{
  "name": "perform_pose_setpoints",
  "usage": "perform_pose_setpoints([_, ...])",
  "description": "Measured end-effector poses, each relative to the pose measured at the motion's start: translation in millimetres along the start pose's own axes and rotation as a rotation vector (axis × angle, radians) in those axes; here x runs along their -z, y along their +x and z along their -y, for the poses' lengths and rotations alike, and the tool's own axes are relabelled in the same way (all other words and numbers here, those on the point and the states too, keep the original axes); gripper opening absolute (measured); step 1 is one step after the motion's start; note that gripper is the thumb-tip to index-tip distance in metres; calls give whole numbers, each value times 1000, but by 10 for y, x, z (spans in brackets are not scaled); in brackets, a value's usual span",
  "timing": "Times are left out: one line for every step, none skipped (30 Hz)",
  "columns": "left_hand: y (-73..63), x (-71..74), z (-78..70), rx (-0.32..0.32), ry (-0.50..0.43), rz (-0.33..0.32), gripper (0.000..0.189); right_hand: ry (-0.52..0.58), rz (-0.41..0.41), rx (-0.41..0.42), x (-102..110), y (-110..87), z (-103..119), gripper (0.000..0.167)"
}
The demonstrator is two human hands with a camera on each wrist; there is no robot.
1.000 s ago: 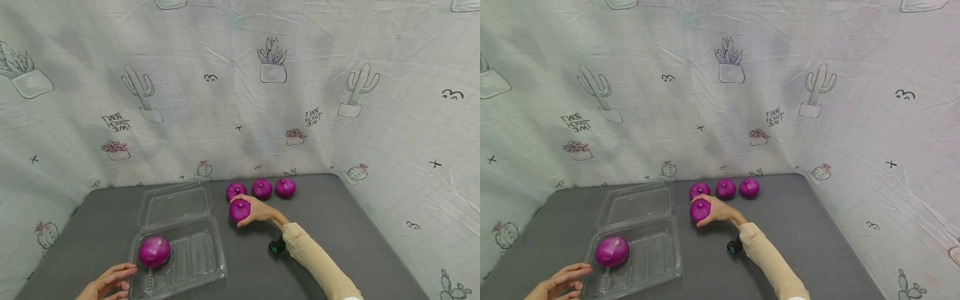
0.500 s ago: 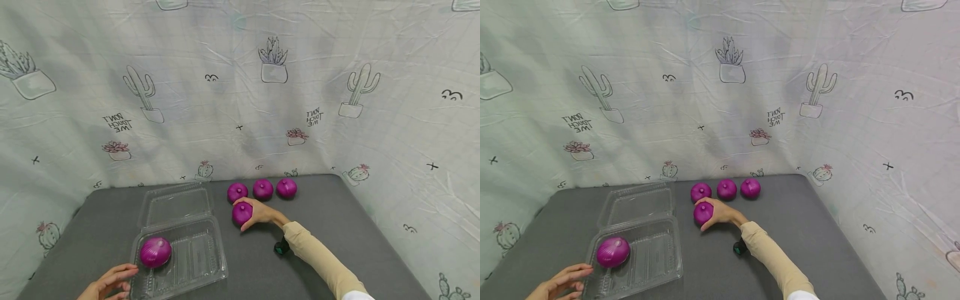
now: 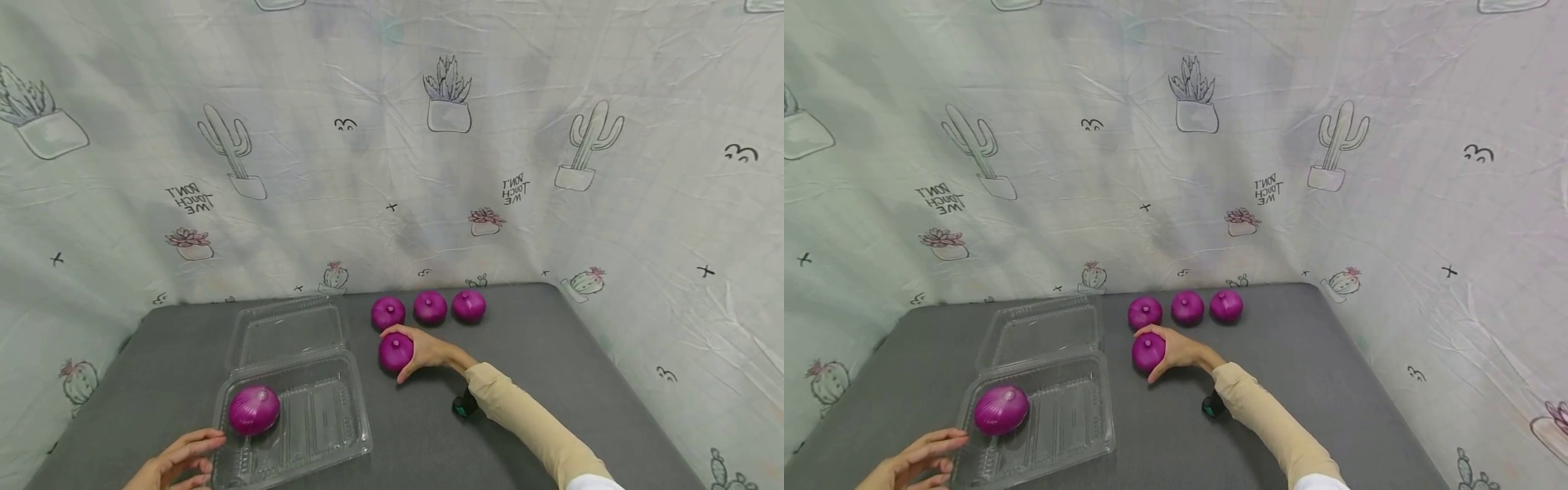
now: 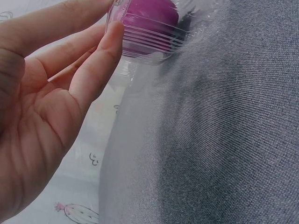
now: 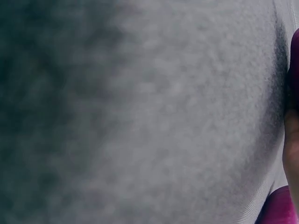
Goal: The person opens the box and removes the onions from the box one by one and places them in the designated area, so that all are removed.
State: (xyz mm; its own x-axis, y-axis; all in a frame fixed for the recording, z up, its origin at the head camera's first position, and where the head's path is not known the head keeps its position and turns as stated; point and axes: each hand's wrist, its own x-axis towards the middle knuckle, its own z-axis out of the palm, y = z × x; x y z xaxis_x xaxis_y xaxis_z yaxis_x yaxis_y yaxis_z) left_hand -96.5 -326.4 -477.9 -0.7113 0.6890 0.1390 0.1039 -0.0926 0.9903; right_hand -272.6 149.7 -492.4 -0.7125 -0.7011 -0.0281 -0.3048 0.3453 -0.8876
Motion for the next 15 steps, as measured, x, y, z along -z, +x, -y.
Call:
perform_pose_setpoints([1,2,-2,-4,-3,3,62,-4,3,5,-2,-4,2,90])
perform_pose_setpoints([3,4,-3,-8,-5,7,62,-4,8,12,-1,-8,5,91])
perform_pose_setpoints([3,6,-4,-12,-5,9,63,-8,9,21,-3,-13,5,93])
perform_pose_setpoints([3,8,-5,-14,-6,11,63,-12,10,31,-5,-18,3,94])
perform_pose_setpoints([4,8,-6,-15,-1,11,63,-15,9,44,-8,-21,0,96])
perform_pose_setpoints([3,10,-6,-12,1,9,63,-20,8,56,-12,-23,-5,97])
perform_pose_setpoints([1,10,-7,-8,4,6,63,-23,6,69,-17,-27,-6,98])
perform_pose_setpoints([0,10,-8,-5,6,3,63,-24,4,80,-21,-31,-6,99])
perform_pose_setpoints([0,10,-9,-2,8,0,62,-28,1,92,-25,-35,-5,99])
perform_pose_setpoints([1,9,-10,-1,15,-3,62,-28,-1,101,-28,-40,-3,99])
perform_pose_setpoints([1,8,-13,1,20,-6,62,-28,-3,110,-31,-45,3,98])
perform_pose_setpoints([3,8,-16,2,23,-8,62,-27,-3,119,-33,-50,9,98])
perform_pose_setpoints([3,7,-20,4,24,-11,61,-24,-5,126,-34,-56,18,98])
perform_pose_setpoints([4,8,-25,6,25,-12,61,-25,-8,132,-35,-58,23,98])
perform_pose_setpoints([5,8,-30,8,27,-14,61,-27,-11,140,-37,-59,24,98])
